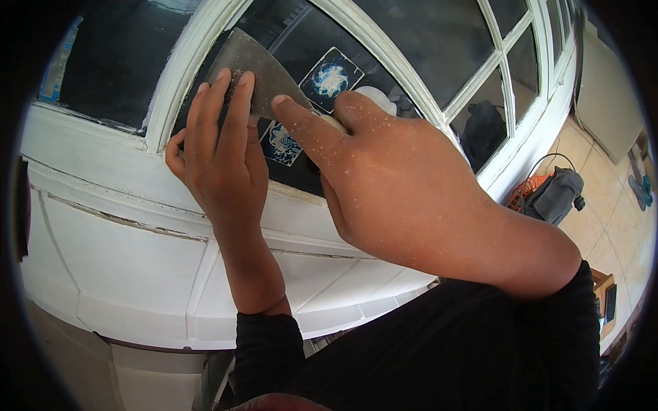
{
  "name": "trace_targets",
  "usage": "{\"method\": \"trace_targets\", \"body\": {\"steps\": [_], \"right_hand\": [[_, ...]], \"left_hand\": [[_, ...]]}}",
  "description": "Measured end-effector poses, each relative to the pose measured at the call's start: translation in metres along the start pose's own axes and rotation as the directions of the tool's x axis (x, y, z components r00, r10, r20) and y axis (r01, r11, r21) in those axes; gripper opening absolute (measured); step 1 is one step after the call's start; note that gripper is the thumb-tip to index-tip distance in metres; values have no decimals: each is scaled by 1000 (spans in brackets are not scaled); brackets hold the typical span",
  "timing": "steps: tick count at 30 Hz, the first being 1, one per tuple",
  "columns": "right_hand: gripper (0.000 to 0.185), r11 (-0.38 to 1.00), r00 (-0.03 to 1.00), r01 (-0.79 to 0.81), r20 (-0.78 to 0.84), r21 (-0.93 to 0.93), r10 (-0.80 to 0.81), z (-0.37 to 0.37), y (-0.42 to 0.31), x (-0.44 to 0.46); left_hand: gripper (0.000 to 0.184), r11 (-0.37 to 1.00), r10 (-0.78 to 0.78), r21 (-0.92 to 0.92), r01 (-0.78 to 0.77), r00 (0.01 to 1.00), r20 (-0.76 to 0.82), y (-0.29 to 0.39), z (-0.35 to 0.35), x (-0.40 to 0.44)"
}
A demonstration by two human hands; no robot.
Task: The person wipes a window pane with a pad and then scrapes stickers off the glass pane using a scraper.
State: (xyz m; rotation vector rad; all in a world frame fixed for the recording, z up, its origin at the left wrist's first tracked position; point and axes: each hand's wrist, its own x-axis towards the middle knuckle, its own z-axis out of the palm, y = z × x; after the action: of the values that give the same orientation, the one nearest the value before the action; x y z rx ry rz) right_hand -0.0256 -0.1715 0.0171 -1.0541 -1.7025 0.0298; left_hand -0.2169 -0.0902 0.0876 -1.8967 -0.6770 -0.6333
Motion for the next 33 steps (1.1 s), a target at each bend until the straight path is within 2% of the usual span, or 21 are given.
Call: {"method": "trace_targets", "body": {"steps": [10, 33], "right_hand": [[62, 1000, 1000, -1, -1, -17, 1, -9, -1, 3], [61, 999, 999, -17, 41, -49, 20, -8, -9, 6]], "left_hand": [[36, 993, 10, -113, -12, 1000, -22, 1, 4, 0], [33, 993, -4, -121, -1, 999, -45, -2, 2, 1]]}}
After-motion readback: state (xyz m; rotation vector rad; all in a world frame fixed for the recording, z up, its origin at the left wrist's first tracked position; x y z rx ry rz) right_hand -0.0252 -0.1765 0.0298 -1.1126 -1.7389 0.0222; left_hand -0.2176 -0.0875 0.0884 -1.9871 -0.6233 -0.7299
